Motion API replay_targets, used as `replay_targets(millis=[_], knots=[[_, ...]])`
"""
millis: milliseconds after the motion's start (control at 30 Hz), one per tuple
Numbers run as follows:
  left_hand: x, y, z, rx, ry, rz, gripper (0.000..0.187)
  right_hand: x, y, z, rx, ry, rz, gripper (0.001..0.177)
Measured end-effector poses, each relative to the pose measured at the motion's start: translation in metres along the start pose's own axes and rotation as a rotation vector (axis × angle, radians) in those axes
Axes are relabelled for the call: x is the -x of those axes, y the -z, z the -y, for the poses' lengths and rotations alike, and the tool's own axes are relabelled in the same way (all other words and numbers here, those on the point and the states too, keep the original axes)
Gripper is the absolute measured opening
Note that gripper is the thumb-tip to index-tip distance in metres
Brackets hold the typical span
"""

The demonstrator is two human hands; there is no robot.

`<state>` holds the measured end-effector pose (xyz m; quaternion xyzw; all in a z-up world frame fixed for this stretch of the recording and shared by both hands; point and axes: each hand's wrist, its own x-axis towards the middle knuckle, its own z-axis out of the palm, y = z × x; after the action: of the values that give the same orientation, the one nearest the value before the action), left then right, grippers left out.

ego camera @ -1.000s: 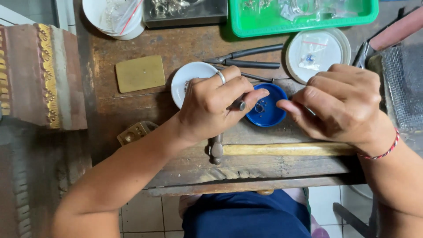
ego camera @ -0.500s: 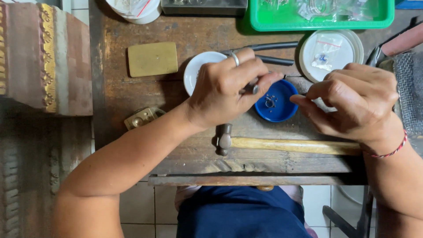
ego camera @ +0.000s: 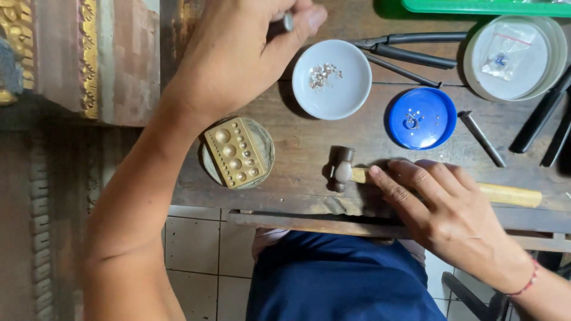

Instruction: Shaping small metal pieces by placing them in a dapping block and striking a punch with a hammer.

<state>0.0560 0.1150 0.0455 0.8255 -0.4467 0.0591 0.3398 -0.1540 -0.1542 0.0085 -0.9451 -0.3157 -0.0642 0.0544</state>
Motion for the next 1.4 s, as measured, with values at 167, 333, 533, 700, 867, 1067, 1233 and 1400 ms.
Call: replay_targets(millis=[167, 333, 533, 700, 867, 1067, 1233, 1400], knots=[[0.008, -0.029, 0.006, 0.009, -0.011, 0.123, 0.005, 0.001, -0.035, 0.026, -0.031, -0.176, -0.266, 0.030], [0.020, -0.055, 0.011, -0.106, -0.029, 0.184, 0.030, -0.004, -0.042, 0.029, -0.005, -0.223, -0.368, 0.020], [0.024, -0.055, 0.000, -0.267, -0.122, 0.196, 0.016, 0.000, -0.043, 0.022, -0.014, -0.224, -0.369, 0.022], [0.029, -0.049, -0.008, -0.272, -0.151, 0.235, 0.034, 0.003, -0.044, 0.017, -0.068, -0.191, -0.360, 0.030], [0.024, -0.045, -0.011, -0.035, -0.106, 0.290, 0.024, 0.000, -0.041, 0.015, -0.083, -0.201, -0.371, 0.028], [0.018, -0.042, -0.017, 0.238, 0.018, 0.318, 0.017, -0.001, -0.039, 0.014, -0.102, -0.201, -0.361, 0.031], [0.009, -0.042, -0.025, 0.393, 0.112, 0.299, 0.008, -0.002, -0.039, 0.012, -0.102, -0.199, -0.370, 0.029], [0.013, -0.046, -0.021, 0.365, 0.139, 0.223, 0.006, -0.003, -0.038, 0.013, -0.100, -0.202, -0.376, 0.030]])
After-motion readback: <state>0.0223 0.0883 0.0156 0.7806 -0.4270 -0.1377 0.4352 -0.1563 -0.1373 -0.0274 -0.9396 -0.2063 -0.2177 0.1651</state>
